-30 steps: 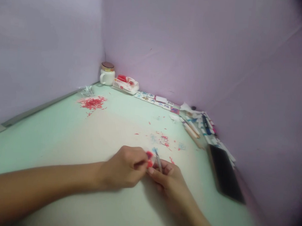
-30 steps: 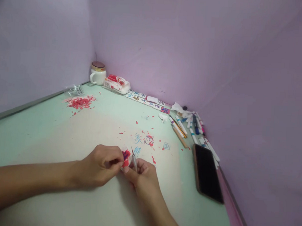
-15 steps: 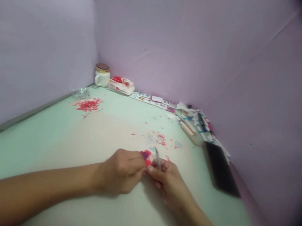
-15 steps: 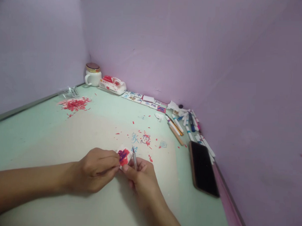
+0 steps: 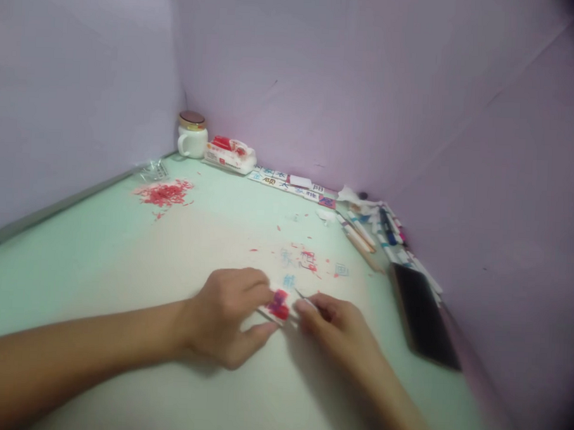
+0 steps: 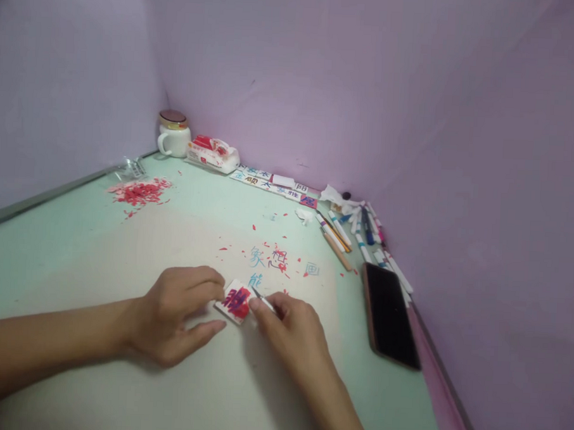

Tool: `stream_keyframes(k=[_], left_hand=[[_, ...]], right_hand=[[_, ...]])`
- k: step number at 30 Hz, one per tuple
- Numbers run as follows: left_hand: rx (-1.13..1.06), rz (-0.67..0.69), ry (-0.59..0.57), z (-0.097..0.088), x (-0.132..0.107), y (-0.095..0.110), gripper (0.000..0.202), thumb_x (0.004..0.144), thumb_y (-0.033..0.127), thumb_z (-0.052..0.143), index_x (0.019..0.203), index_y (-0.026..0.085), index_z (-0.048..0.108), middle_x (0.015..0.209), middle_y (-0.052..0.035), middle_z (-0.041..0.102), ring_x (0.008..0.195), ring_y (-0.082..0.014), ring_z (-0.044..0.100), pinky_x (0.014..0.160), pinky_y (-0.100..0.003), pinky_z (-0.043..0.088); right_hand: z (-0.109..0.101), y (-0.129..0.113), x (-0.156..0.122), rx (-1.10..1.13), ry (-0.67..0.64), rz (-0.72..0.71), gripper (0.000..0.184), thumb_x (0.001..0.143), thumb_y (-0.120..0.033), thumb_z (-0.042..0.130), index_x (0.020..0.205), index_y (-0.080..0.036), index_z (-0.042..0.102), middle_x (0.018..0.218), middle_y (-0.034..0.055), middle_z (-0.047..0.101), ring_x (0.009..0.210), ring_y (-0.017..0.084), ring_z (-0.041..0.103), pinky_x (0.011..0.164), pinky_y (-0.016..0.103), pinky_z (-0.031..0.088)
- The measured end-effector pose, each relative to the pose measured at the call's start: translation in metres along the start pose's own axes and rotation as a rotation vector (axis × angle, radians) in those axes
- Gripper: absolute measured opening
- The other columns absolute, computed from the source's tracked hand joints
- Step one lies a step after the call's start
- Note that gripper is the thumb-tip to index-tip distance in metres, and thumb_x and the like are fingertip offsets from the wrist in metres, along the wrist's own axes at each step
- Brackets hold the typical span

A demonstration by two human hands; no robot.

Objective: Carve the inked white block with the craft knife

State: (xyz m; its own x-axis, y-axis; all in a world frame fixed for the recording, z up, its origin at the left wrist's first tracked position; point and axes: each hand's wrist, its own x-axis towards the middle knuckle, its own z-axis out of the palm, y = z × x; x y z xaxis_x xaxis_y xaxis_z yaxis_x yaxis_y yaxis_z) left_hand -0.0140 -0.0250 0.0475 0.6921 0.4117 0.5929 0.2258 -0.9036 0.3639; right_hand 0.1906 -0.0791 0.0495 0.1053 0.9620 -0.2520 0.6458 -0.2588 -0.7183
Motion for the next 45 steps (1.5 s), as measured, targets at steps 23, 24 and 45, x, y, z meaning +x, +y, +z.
stream_keyframes(k=[23,24,45], left_hand=[[-0.04,-0.442,-0.332,0.018,0.001,-0.003,0.048,0.067,0.035,0.072,0.108,0.016,0.057,0.1,-0.0095,0.054,0.096,-0.0284,0.047,0.089,-0.049,0.038],[-0.045,-0.431,-0.327,0.02,0.001,-0.001,0.044,0.069,0.031,0.069,0.108,0.017,0.057,0.098,-0.0089,0.054,0.094,-0.0271,0.047,0.088,-0.048,0.037],[-0.096,-0.346,-0.372,0.017,-0.002,-0.012,0.036,0.07,0.025,0.067,0.104,0.018,0.06,0.1,-0.0066,0.053,0.097,-0.024,0.047,0.093,-0.044,0.031]], right_hand=[[0.006,0.019,-0.006,-0.3,0.313,-0.532,0.022,0.093,-0.029,0.042,0.088,-0.022,0.062,0.079,0.0008,0.065,0.062,0.011,0.058,0.057,0.022,0.037],[0.005,0.019,-0.007,-0.322,0.311,-0.544,0.022,0.094,-0.029,0.042,0.088,-0.022,0.062,0.079,0.0006,0.064,0.061,0.011,0.058,0.056,0.022,0.037],[0.012,0.019,-0.018,-0.45,0.409,-0.581,0.024,0.093,-0.031,0.043,0.094,-0.025,0.067,0.074,-0.0019,0.065,0.065,0.012,0.058,0.055,0.023,0.032]])
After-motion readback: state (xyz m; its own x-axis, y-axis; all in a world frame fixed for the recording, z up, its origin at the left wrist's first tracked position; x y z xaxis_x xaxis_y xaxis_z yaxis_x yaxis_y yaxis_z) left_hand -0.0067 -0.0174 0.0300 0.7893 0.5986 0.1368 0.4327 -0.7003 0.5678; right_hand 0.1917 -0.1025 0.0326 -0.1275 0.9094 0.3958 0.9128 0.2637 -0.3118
